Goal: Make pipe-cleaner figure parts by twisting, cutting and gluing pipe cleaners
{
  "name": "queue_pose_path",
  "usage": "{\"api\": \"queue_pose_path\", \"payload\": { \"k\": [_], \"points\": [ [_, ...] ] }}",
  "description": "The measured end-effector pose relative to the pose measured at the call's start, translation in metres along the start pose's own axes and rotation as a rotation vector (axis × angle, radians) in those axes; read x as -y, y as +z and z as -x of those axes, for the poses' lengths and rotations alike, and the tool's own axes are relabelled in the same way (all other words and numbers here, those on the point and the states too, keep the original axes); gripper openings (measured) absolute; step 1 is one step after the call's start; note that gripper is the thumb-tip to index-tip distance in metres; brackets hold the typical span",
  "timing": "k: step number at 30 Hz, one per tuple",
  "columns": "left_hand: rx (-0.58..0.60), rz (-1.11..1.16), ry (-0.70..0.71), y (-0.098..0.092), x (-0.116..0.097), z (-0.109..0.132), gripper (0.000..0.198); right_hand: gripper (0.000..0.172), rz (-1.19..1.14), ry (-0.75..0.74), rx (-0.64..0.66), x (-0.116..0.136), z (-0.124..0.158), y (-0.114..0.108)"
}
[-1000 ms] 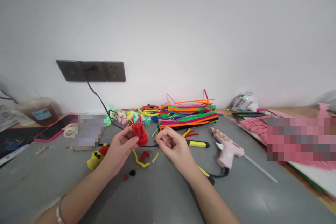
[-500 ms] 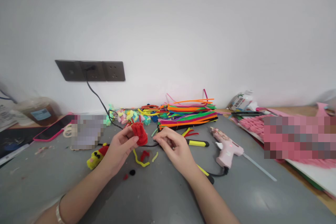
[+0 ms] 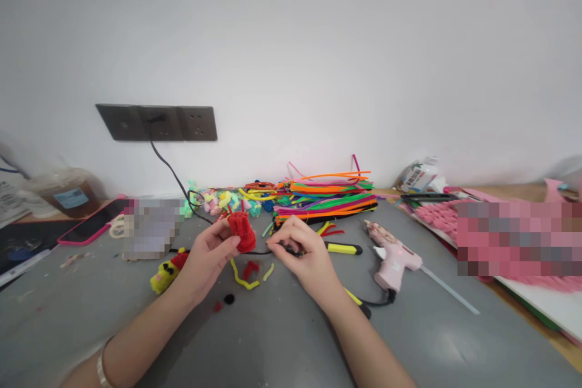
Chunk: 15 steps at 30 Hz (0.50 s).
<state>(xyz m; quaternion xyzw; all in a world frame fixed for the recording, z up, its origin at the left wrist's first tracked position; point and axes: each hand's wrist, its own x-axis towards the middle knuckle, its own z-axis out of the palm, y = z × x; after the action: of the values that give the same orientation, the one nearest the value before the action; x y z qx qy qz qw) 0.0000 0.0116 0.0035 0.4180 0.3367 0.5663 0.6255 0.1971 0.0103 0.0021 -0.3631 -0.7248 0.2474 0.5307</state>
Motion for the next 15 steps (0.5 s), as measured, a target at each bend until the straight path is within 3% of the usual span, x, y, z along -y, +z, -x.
{"api": "queue_pose_path", "payload": {
  "k": [11,15],
  "points": [
    [0.004,0.008,0.000,-0.0004,0.0015,0.0004,0.031,0.012,0.027,-0.004,0.059,0.0005,-0.0010,-0.0003],
    [0.008,0.008,0.001,-0.0006,0.0026,-0.0003,0.031,0.015,-0.015,0.061,0.067,-0.0016,0.0032,-0.0004]
  ]
}}
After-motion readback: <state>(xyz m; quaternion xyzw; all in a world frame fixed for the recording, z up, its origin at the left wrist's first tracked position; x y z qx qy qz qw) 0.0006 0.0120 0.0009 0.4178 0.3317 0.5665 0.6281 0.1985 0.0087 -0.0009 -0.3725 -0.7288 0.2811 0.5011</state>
